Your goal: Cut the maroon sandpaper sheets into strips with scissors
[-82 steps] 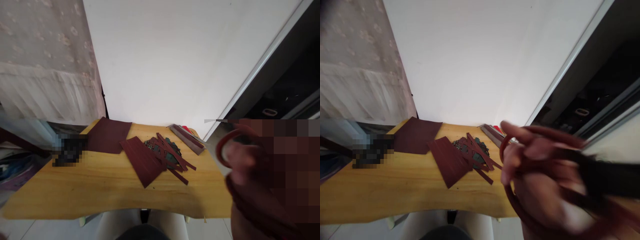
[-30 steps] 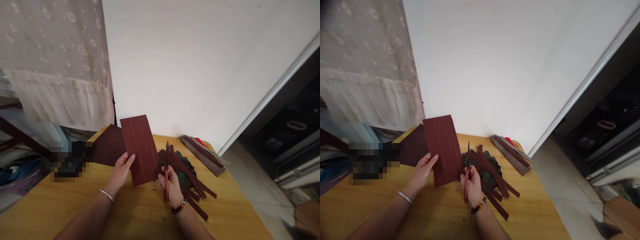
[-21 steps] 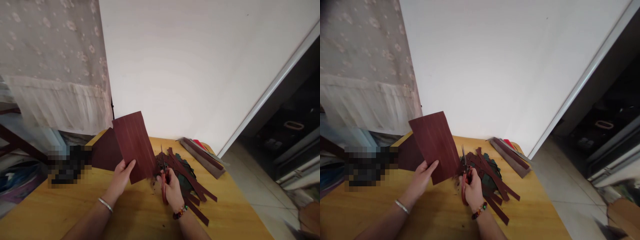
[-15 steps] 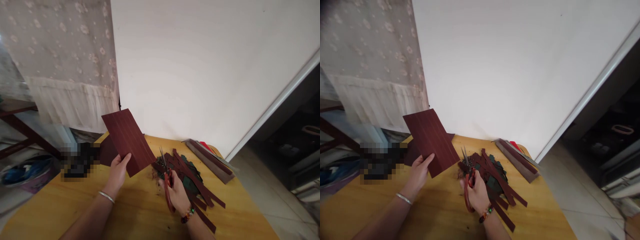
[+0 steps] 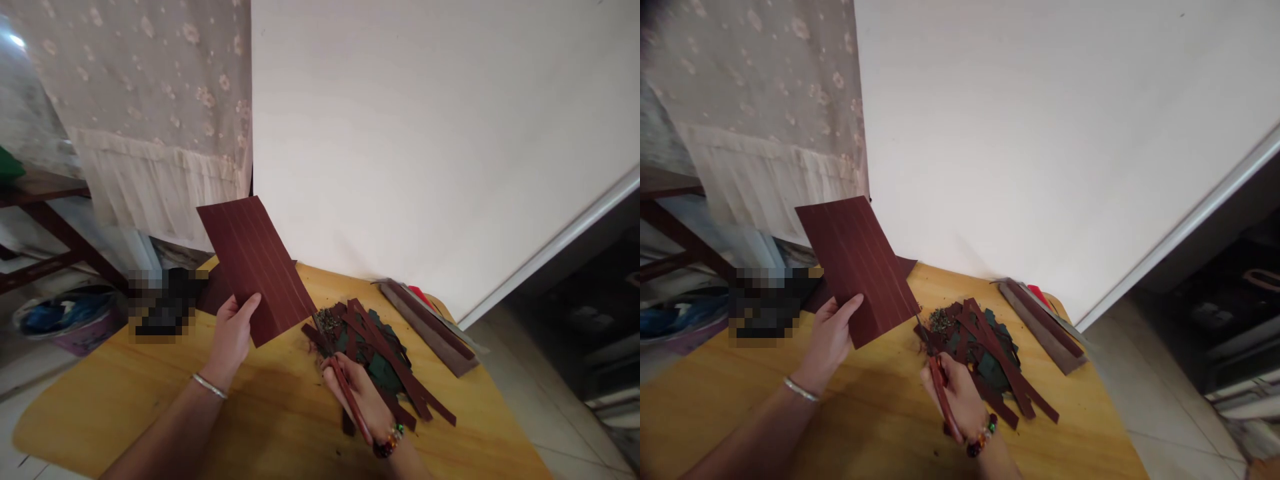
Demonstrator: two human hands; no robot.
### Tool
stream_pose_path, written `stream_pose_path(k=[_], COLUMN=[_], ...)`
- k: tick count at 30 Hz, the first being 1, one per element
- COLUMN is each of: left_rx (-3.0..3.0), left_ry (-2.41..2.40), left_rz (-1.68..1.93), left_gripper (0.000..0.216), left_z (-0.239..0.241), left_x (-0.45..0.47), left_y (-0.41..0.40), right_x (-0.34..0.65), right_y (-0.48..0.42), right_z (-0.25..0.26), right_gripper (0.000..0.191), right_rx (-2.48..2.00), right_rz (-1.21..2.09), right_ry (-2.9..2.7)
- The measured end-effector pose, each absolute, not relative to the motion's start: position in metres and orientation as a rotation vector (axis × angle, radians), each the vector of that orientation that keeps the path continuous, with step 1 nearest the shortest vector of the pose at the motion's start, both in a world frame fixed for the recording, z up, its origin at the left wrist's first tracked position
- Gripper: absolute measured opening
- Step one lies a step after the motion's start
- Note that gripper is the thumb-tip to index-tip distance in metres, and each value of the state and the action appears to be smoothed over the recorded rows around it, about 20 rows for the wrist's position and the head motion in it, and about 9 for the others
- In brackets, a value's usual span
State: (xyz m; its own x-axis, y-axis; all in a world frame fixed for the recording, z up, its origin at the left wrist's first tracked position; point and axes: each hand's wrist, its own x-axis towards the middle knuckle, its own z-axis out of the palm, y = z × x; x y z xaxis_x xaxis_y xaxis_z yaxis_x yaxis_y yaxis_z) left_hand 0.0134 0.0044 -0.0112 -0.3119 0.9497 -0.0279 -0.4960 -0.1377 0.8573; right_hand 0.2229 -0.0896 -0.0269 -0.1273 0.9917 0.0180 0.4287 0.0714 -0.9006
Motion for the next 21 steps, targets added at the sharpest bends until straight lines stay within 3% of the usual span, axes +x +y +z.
stream_pose_path(k=[8,21], left_rx=[0.775,0.788], left_ry=[1.006,1.011], left_rz=[1.657,1.637], left_gripper=[0.039,0.035], left_z=[-0.0141,-0.0136], left_x=[0.0162,0.0179], left_y=[-0.0011,-0.0020], right_x=[0.2168,0.2186], right_y=[-0.0925,-0.0925], right_z=[-0.0219,-0.0185], right_gripper=[0.037,0.040], right_rx=[-1.391,-1.399], right_rz=[0.972,1.017], right_ry=[-1.623,-1.630])
